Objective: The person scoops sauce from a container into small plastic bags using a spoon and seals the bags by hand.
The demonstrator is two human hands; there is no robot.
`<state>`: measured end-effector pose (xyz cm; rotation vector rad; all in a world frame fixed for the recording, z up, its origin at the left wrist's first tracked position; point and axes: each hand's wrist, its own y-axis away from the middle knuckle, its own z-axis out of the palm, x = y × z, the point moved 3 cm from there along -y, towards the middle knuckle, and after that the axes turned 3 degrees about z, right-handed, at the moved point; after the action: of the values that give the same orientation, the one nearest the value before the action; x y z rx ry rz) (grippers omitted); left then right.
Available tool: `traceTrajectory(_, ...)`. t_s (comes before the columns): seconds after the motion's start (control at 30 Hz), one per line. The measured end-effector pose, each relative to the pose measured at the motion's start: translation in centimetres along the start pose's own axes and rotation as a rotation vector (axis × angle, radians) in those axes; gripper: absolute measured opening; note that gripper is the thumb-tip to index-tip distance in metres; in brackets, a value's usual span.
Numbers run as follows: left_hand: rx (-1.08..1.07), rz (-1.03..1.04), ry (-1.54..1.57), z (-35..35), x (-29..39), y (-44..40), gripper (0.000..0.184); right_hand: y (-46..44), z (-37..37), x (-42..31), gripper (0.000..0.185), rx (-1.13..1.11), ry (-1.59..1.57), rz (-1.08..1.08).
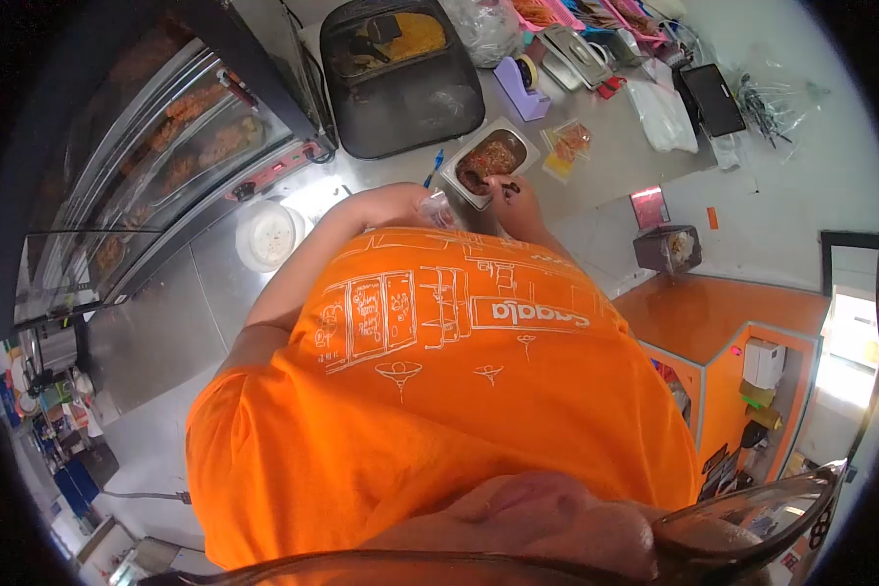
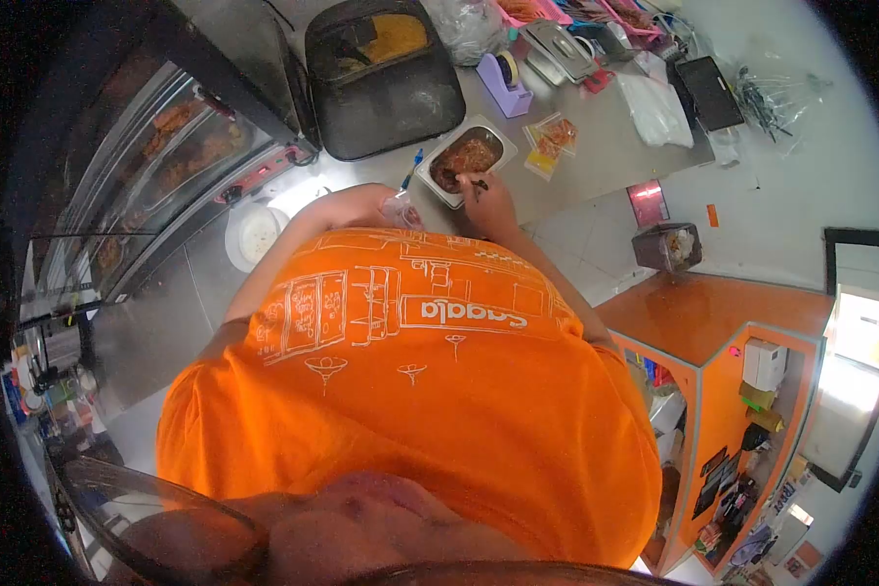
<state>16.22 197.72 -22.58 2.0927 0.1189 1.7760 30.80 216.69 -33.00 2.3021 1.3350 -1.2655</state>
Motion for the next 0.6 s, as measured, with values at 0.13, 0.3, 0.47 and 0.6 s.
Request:
traceTrajectory(0.13, 0.116, -0.064, 0.149, -0.5, -1.8, -0.3, 0.028, -0.6, -1.7, -1.1, 0.026, 0.05, -0.033, 0.174)
traceTrajectory(0.3, 0.219, -0.105, 0.18, -1.4, -1.3, 0.3, 0.03, -1.2, -0.9, 3.2, 0.03, 0.014, -0.322, 0.403)
traceTrajectory(0.47, 0.354, -0.076, 0.232, -2.1, -2.5, 1.1, 0.03, -1.1, -1.9, 5.4, 0.03, 0.144, -0.716, 0.702)
traceTrajectory(0.6, 0.415, -0.071, 0.282, -2.3, -3.1, 1.6, 0.031, -1.1, -3.0, 6.0, 0.028, 0.212, -0.79, 0.765)
